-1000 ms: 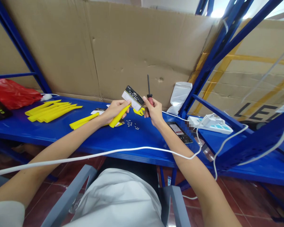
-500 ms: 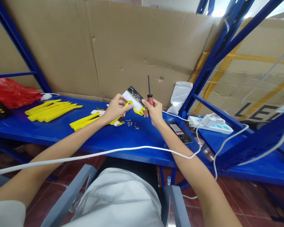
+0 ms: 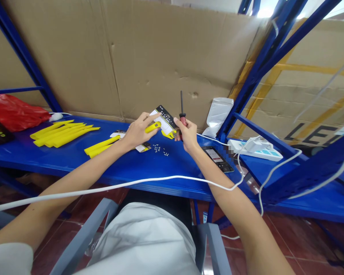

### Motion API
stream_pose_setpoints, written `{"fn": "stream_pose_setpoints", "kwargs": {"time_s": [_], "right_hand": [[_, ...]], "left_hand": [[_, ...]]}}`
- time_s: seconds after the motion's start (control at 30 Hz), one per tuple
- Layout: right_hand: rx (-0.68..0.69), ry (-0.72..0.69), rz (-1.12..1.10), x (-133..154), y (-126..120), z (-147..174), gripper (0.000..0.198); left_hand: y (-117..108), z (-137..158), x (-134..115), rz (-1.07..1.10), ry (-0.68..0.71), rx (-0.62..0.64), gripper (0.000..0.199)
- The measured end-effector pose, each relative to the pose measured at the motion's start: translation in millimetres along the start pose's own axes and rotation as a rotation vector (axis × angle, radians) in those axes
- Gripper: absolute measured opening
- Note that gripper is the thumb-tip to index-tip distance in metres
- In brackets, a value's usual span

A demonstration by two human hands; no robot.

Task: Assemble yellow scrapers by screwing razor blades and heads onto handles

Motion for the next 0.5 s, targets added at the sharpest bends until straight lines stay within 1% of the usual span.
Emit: {"fn": "stream_pose_setpoints", "kwargs": {"time_s": [0.07, 0.13, 0.23, 0.3, 0.4, 0.5], "right_hand": [[0.035, -0.016, -0.005, 3, 3, 1, 0.067], [0.070, -0.028, -0.006, 6, 6, 3, 0.065], [0.110, -0.040, -0.002, 9, 10, 5, 0.063], [0.127, -0.034, 0.008, 10, 12, 5, 0.062], [0.117, -0.014, 0.023, 6, 10, 2, 0.063], [0.052, -0.014, 0.032, 3, 4, -2, 0.062]], "left_hand": [[2, 0, 3, -0.022, -0.026, 0.017, 0.066], [4, 0, 4, 0.003, -0.044, 0.029, 0.066], [3, -1, 1, 0.103, -0.051, 0.024, 0.059], [0, -1, -1, 0.174, -0.091, 0.015, 0.053], [0, 0, -2, 0.333, -0.226, 0.023, 0.054], [4, 1, -5, 0.605, -0.324, 0.023, 0.057]]}}
Point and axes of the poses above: each hand's wrist, its own z-axis away from the middle knuckle, its own y-axis out of the palm, x = y × z, the point moved 8 cm from there along -z, towards the middle knuckle, and after that the axes turned 5 degrees about y, right-handed, at the moved point
